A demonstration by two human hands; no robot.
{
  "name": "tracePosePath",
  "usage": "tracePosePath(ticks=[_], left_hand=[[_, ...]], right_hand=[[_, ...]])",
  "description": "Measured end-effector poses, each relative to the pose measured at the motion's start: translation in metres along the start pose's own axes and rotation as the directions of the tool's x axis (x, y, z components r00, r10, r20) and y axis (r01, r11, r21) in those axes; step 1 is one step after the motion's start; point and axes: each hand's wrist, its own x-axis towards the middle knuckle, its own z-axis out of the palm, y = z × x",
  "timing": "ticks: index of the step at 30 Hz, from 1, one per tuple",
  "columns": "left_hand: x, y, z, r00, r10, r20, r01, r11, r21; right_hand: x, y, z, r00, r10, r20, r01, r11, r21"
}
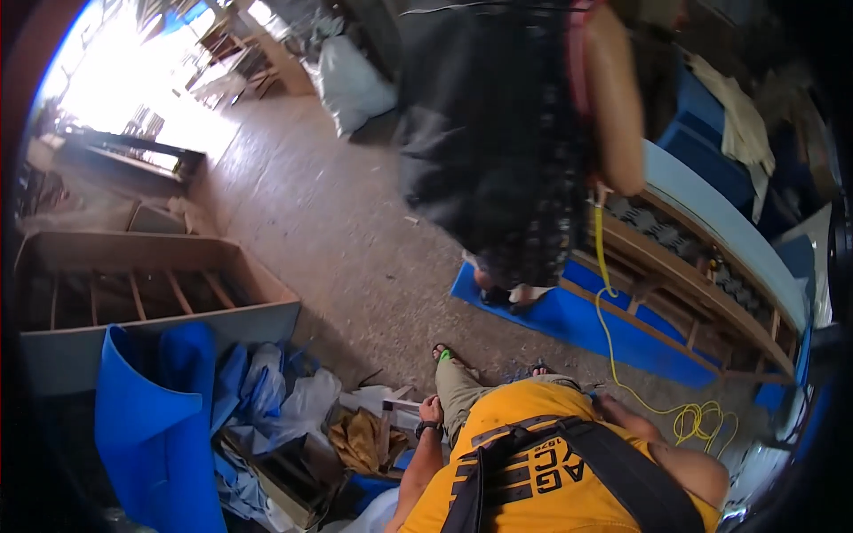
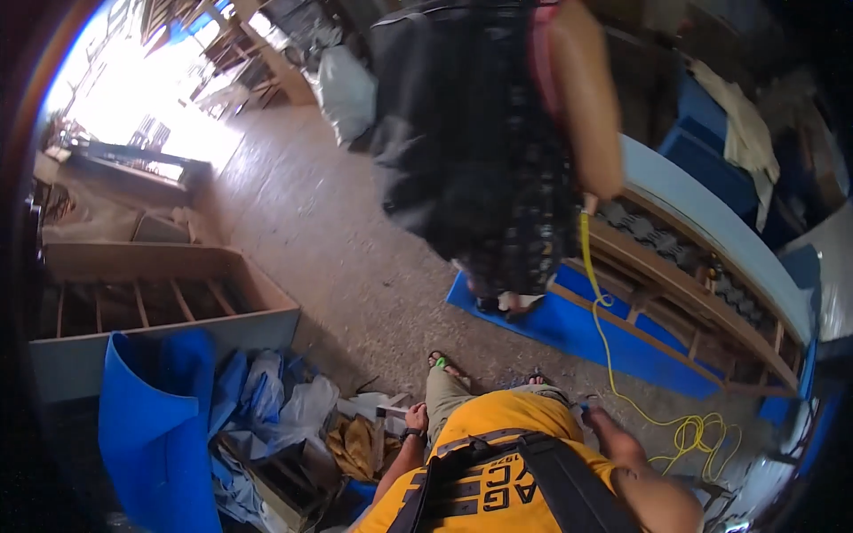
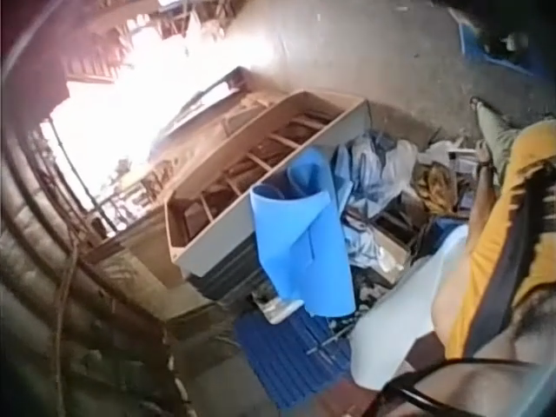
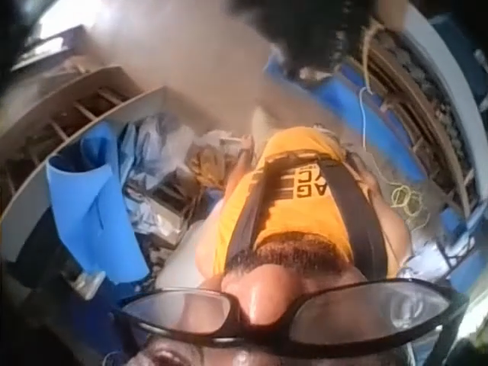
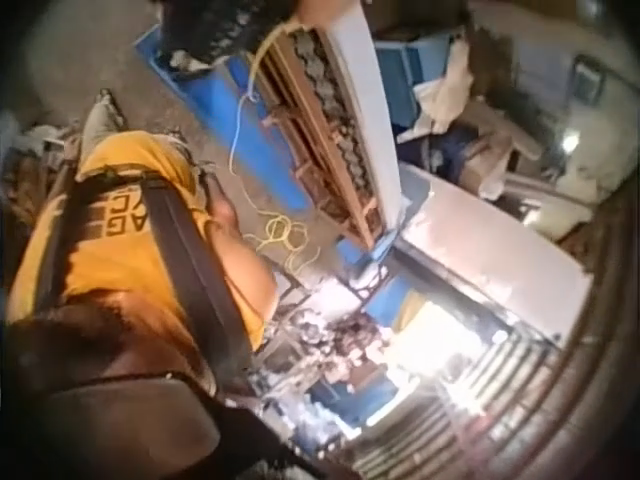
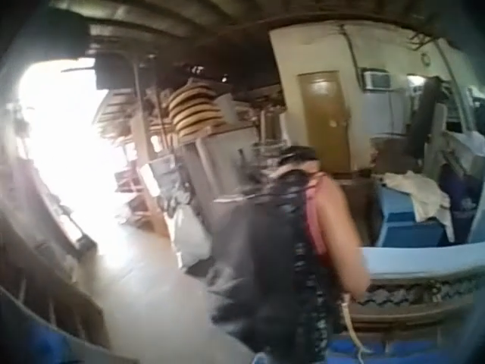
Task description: Applying foam and fabric upholstery to a wooden furniture frame using a staple gun and hammer.
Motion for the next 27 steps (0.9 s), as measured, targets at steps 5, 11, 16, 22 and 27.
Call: tracePosePath(ticks=[5, 11, 16, 22, 27], left_hand=[[0.021, -0.052, -0.066, 0.954, -0.282, 0.099, 0.298, 0.913, -0.279], [0.070, -0.093, -0.136, 0.892, -0.401, 0.209, 0.451, 0.829, -0.332], [0.136, -0.052, -0.159, 0.885, -0.373, 0.277, 0.461, 0.781, -0.421], [0.260, 0.025, -0.185, 0.934, -0.102, 0.343, 0.200, 0.944, -0.263], [0.375, 0.080, -0.231, 0.884, 0.091, 0.459, -0.014, 0.986, -0.167]], right_hand=[[-0.024, -0.159, -0.050, 0.989, 0.062, 0.136, -0.052, 0.996, -0.074], [-0.039, -0.297, -0.046, 0.976, 0.081, 0.204, -0.089, 0.996, 0.027], [-0.014, -0.335, 0.003, 0.983, 0.034, 0.180, -0.069, 0.978, 0.195], [-0.029, -0.405, 0.024, 0.945, -0.122, 0.305, -0.037, 0.883, 0.468], [-0.006, -0.481, 0.007, 0.927, -0.060, 0.371, -0.002, 0.986, 0.165]])
